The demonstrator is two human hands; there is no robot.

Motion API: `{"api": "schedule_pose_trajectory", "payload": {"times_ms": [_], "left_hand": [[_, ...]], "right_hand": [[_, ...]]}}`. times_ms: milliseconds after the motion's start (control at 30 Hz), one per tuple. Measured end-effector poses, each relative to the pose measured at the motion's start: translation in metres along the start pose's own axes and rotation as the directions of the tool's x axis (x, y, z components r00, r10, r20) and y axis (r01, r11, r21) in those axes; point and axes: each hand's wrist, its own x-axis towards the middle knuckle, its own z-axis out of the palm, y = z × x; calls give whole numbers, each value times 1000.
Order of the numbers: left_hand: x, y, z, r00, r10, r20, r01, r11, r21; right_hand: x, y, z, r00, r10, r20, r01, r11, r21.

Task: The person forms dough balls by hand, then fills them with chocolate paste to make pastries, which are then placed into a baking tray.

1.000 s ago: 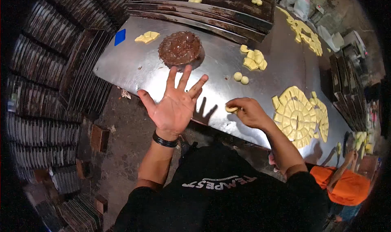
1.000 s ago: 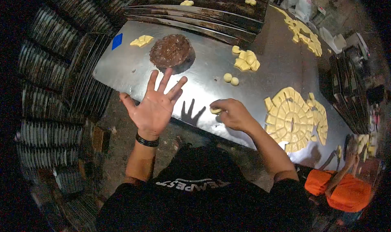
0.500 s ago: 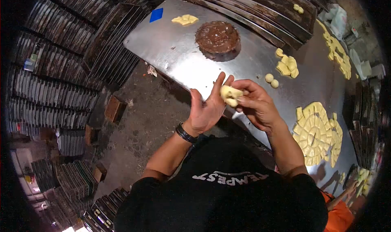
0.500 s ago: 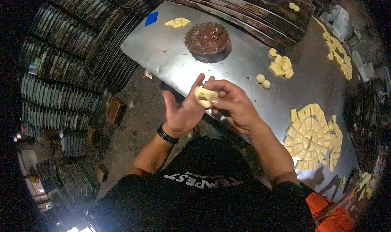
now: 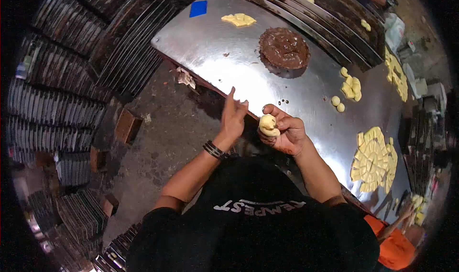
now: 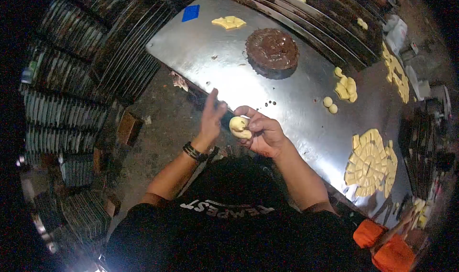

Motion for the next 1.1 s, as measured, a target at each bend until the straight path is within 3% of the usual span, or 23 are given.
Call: {"api": "schedule_pose_trajectory", "payload": {"times_ms": [67,167,233,300,433,533,667,733,800,900,1000,1100], "left_hand": [[9,-17,-9,978,78,-192,-37,977,208],[15,-6,-7,965,212,-154,-203,976,73],[19,7,-3,988,122,-94,-134,983,-129],[24,11,3,1000,11,-19,-16,940,-341],[27,6,16,986,-130,100,159,903,-398],[17,-1,29,966,-256,27,249,899,-359],[10,-22,37,920,-392,20,366,838,-406],[4,-16,38,900,-435,-6,396,826,-402],[16,-11,34,907,-420,-21,372,825,-425],[32,-13,13,918,-397,-14,348,819,-457],[60,-20,-16,926,-376,13,336,809,-482],[93,-12,-54,918,-394,42,367,805,-465]], "right_hand": [[4,2,7,998,-44,35,44,999,0],[4,-1,8,986,-140,-86,145,988,55],[1,-5,-1,974,-204,-96,209,977,48],[-6,-13,-7,947,-247,-204,246,969,-31],[-25,-30,-38,873,-326,-361,288,945,-157],[-41,-51,-53,887,-270,-374,246,963,-112],[-35,-80,-60,831,-291,-474,45,884,-465],[-24,-102,-56,825,-342,-449,-79,718,-692],[0,-122,-52,811,-512,-283,-141,298,-944],[39,-145,-40,765,-644,-32,-195,-184,-963],[79,-157,-39,777,-626,68,-249,-404,-880],[112,-158,-48,773,-628,-86,-438,-430,-790]]}}
